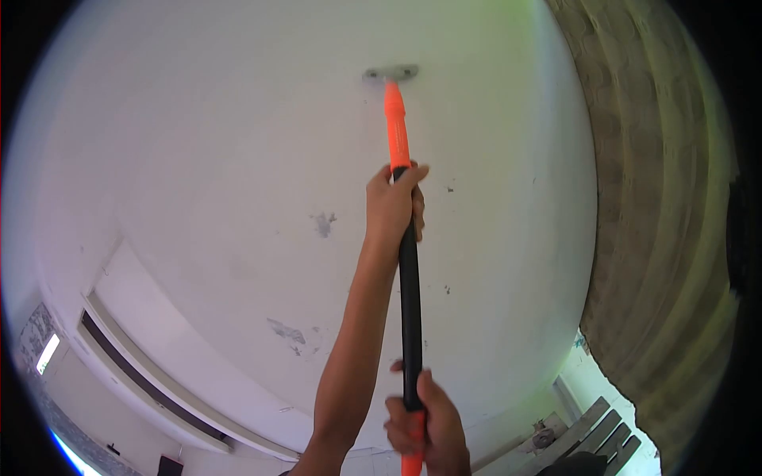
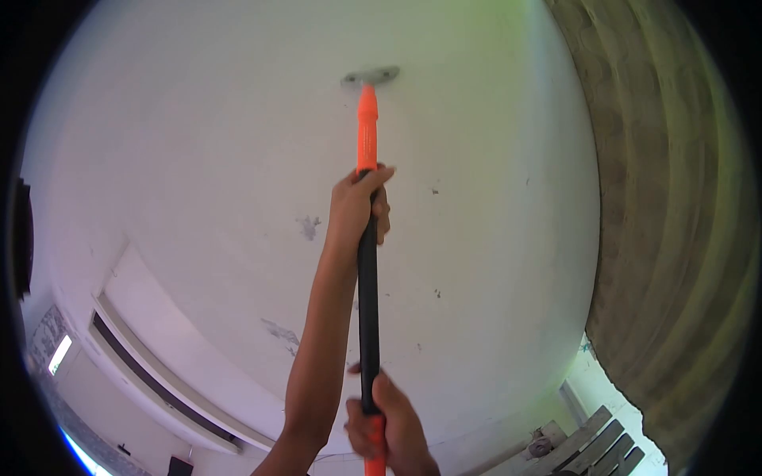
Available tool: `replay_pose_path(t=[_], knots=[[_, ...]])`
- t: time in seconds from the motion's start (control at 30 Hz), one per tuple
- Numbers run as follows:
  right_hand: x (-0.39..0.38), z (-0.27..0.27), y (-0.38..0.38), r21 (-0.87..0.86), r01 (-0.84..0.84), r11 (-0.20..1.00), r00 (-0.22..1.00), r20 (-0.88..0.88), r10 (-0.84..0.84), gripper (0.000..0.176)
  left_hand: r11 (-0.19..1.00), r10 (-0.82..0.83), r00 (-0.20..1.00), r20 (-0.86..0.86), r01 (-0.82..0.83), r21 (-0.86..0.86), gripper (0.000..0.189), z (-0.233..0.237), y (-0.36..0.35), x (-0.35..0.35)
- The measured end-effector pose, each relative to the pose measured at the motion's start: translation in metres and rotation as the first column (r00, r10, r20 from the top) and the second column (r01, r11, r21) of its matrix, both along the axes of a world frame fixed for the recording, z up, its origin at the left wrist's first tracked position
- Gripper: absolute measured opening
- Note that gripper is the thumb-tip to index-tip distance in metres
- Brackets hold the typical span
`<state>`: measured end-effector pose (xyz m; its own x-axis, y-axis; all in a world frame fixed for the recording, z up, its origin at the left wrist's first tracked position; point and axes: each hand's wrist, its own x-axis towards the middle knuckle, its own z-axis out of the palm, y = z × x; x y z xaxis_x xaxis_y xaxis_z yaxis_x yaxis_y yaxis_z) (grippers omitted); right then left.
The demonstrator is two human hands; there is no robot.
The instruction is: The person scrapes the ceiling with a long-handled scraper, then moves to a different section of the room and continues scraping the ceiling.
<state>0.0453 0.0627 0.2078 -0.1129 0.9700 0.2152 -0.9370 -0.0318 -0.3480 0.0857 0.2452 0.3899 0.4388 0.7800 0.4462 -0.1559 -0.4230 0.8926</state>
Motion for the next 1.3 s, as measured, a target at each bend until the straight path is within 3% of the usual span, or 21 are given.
replay_pose_path(t=[0.07,0.13,0.33,0.43,0.5,0.6,0.7,0.8,0.83,0.93,1.0,1.07,1.3], knots=[[-0.015,-0.001,-0.026,-0.058,-0.101,0.993,0.994,-0.048,0.099,0.051,0.999,-0.023,1.000,0.000,0.023,-0.043,0.024,-0.004,-0.003,-0.017],[-0.031,-0.007,-0.001,0.027,-0.028,0.999,0.999,-0.034,0.029,0.050,1.000,-0.002,0.999,-0.043,0.001,-0.012,0.026,-0.006,0.007,-0.029],[-0.018,-0.012,-0.007,-0.040,0.059,0.997,0.992,0.112,-0.054,0.051,1.000,0.003,0.999,-0.046,-0.004,-0.026,0.028,-0.028,0.003,-0.022],[-0.027,-0.012,-0.014,-0.107,0.021,0.994,0.989,0.149,-0.005,0.051,0.998,0.055,0.997,-0.045,-0.057,-0.042,0.028,-0.035,0.007,-0.044],[-0.028,-0.011,-0.008,-0.117,-0.023,0.993,0.989,0.144,0.040,0.049,0.997,0.063,0.997,-0.043,-0.061,0.039,0.026,-0.028,0.026,-0.041],[-0.021,-0.012,0.056,0.062,0.115,0.991,0.982,0.144,-0.123,0.047,0.992,0.040,0.998,-0.052,-0.034,0.123,0.020,0.005,0.051,-0.017],[-0.002,0.007,0.038,0.158,-0.001,0.987,0.997,-0.070,0.012,0.048,0.996,-0.003,0.999,-0.054,0.008,0.091,0.019,0.017,0.035,-0.005],[-0.011,-0.012,0.013,0.137,-0.048,0.989,0.987,-0.144,0.067,0.047,0.999,-0.037,0.998,-0.041,0.036,-0.017,0.022,0.002,0.017,-0.011],[-0.015,-0.022,0.013,0.162,-0.031,0.986,0.995,-0.092,0.047,0.051,0.999,-0.035,0.999,-0.029,0.034,-0.031,0.023,-0.003,0.016,-0.016],[-0.036,-0.044,0.004,0.127,0.004,0.992,0.990,-0.137,0.014,0.052,0.998,-0.043,0.999,-0.008,0.043,-0.039,0.028,-0.007,0.018,-0.022],[-0.060,-0.077,-0.006,0.136,-0.032,0.990,0.969,-0.238,0.064,0.056,0.997,-0.053,0.999,0.003,0.053,-0.050,0.030,-0.004,0.020,-0.024],[-0.079,-0.081,-0.028,0.030,-0.128,0.991,0.923,-0.362,0.130,0.060,0.995,-0.057,0.998,0.001,0.057,-0.078,0.030,-0.004,0.012,-0.030],[-0.102,-0.065,-0.056,-0.016,-0.140,0.990,0.903,-0.413,0.121,0.058,0.997,-0.038,0.999,-0.035,0.035,-0.075,0.024,-0.011,-0.012,-0.044]])
